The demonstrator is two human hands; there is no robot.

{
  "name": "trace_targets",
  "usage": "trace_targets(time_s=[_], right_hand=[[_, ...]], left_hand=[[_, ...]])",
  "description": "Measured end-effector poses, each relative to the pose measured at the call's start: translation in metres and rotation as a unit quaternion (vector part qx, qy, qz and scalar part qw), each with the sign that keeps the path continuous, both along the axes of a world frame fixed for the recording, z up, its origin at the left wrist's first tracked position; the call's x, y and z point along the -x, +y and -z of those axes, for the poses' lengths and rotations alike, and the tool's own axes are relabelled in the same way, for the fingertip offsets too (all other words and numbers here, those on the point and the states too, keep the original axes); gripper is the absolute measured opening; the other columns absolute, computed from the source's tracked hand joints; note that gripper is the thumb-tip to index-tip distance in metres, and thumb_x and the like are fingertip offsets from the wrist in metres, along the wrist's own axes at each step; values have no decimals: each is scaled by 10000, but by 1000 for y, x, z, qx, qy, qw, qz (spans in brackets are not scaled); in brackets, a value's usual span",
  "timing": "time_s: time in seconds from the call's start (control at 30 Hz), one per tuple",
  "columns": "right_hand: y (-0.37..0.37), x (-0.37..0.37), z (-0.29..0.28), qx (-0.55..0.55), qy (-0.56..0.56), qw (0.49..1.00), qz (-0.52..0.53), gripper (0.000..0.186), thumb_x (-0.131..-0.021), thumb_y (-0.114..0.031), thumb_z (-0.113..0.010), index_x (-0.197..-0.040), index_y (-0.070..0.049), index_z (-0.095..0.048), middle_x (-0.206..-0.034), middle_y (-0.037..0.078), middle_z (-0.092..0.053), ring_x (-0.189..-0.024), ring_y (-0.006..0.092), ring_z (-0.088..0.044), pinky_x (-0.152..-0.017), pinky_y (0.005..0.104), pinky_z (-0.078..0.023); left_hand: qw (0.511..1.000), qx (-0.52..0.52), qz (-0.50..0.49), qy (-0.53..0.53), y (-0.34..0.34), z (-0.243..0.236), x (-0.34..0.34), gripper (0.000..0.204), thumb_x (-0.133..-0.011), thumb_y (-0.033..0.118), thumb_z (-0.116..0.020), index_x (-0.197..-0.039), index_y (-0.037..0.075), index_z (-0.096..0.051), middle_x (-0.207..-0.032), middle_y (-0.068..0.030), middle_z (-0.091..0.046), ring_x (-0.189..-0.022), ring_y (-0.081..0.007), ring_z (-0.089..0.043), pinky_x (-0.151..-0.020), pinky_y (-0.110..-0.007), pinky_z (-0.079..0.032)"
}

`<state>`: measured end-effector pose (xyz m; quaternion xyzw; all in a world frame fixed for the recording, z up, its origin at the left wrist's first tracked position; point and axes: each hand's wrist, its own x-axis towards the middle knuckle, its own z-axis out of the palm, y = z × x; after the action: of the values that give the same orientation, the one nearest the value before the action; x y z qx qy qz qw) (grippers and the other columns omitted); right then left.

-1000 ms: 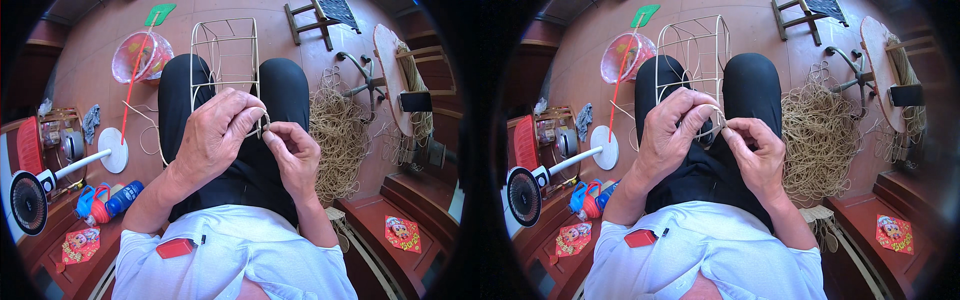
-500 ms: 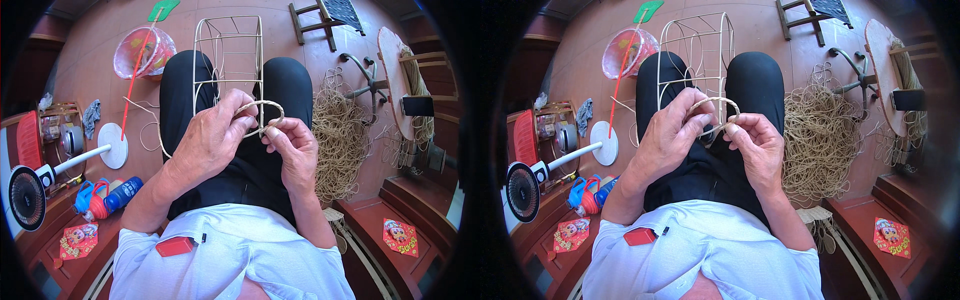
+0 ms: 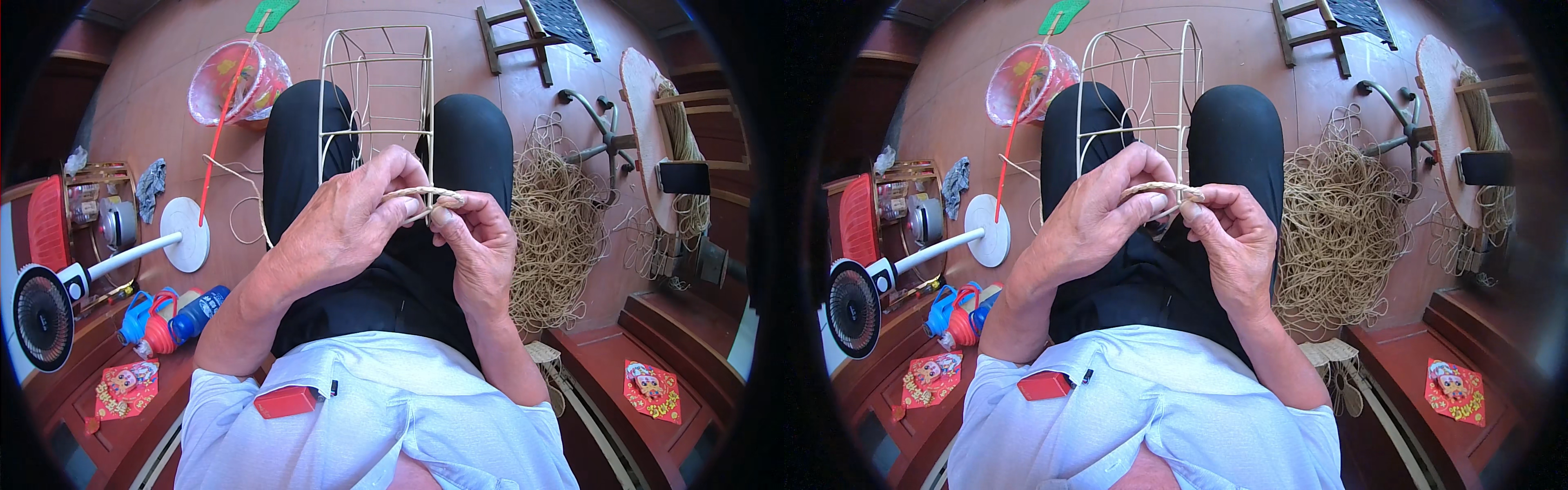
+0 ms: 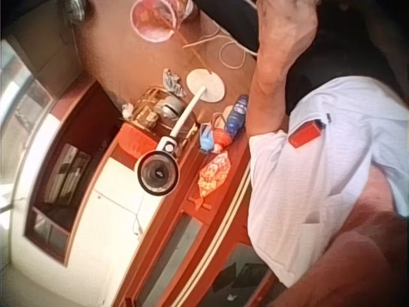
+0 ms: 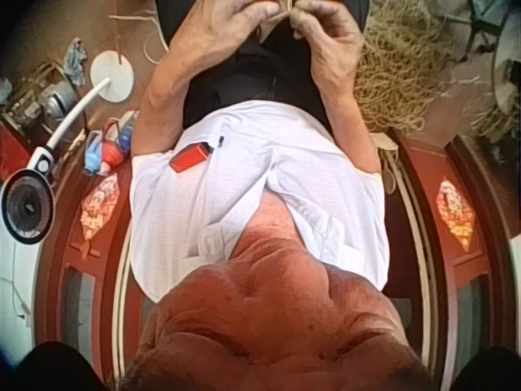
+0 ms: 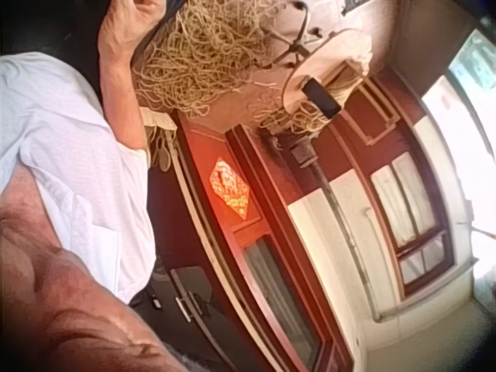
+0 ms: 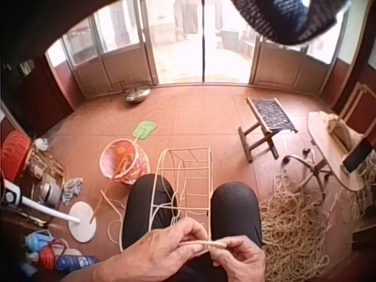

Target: The person is weaving thin flexible strips (likely bamboo or rattan) onto a rectangular wire frame to create a basket or structural component.

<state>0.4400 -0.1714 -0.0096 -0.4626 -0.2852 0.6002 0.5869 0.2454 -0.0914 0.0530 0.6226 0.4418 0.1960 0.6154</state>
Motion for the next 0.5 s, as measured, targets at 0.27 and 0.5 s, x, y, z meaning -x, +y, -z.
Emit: trace_targets(time_s=[0.27, 0.5], right_hand=[[0, -2, 2, 16, 16, 1000, -17, 172, -1044, -64, -799, -1196, -28, -728, -1085, 37, -763, -924, 75, -718, -753, 217, -588], [0, -2, 3, 26, 27, 999, -21, 175, -1038, -58, -803, -1191, -21, -724, -1078, 48, -766, -916, 92, -730, -744, 224, -598]], left_hand=[[1000, 17, 24, -13, 5, 10, 3, 146, -1095, 37, -611, -1230, -7, -575, -1105, -60, -640, -1039, -122, -649, -921, -306, -559], [997, 51, 34, -36, 10, 12, 4, 166, -1066, 47, -623, -1213, 4, -558, -1065, -51, -616, -977, -122, -623, -872, -305, -547]])
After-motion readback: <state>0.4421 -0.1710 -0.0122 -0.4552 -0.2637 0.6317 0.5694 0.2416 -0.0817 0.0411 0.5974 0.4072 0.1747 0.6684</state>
